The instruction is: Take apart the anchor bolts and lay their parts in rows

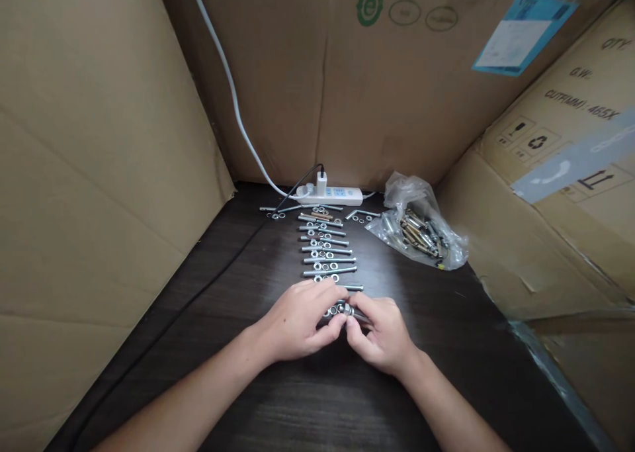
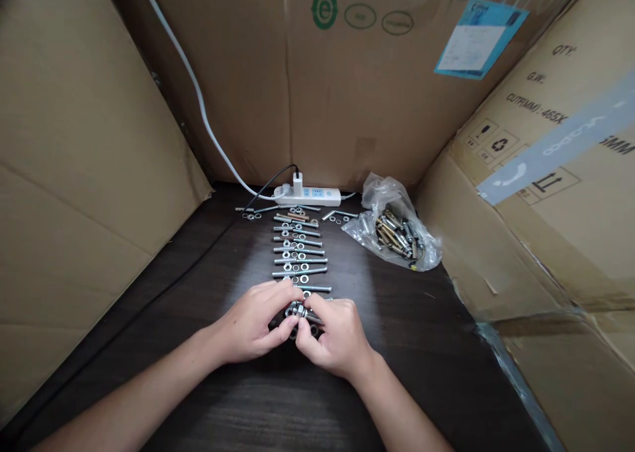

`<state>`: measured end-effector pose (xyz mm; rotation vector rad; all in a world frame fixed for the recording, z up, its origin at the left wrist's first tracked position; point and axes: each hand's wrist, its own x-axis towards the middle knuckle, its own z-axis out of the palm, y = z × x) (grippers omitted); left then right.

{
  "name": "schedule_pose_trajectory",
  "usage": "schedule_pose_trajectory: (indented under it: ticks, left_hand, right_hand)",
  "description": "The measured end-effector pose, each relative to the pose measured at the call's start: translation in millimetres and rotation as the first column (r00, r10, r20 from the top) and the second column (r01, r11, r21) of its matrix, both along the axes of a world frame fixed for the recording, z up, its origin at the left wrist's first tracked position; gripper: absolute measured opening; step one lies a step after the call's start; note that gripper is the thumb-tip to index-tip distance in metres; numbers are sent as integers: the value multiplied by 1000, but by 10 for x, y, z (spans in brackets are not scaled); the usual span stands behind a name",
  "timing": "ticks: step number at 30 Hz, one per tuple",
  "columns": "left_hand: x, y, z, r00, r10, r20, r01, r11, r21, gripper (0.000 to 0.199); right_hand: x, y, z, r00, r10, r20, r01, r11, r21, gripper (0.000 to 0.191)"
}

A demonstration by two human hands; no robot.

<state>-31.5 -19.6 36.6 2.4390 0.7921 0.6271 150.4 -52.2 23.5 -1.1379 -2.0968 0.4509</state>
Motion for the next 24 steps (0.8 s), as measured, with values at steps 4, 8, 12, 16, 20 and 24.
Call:
schedule_pose_trajectory:
  ticks: [4,8,12,16,20,24]
  left_hand:
    - [6,-13,-3,1000,-26,-6,26,1000,-14,17]
    - [19,-10,-26,1000,-19,-17,19,1000,-25,19]
    - [21,-14,-49,998,-14,-67,13,1000,-11,32]
    - [-3,-32,-25,996,76,-45,-76,997,-12,27]
    - [-28,-37,20,999,-2,44,0,1000,29,19]
    - [-34,-19,19,998,-59,22,58,998,13,28]
  right_hand:
    - [-3,-4,2,1000,-1,22,1,1000,10,6]
    - [-20,-10,0,999,-4,41,3,1000,30,6]
    - [-27,-4,-4,999,3,45,-5,999,51,5]
    - [-6,21,-2,999,-19,47,16,998,67,6]
    - [25,42,3,998,-27,49,24,998,67,7]
    - [41,48,-5,998,-42,40,40,998,47,10]
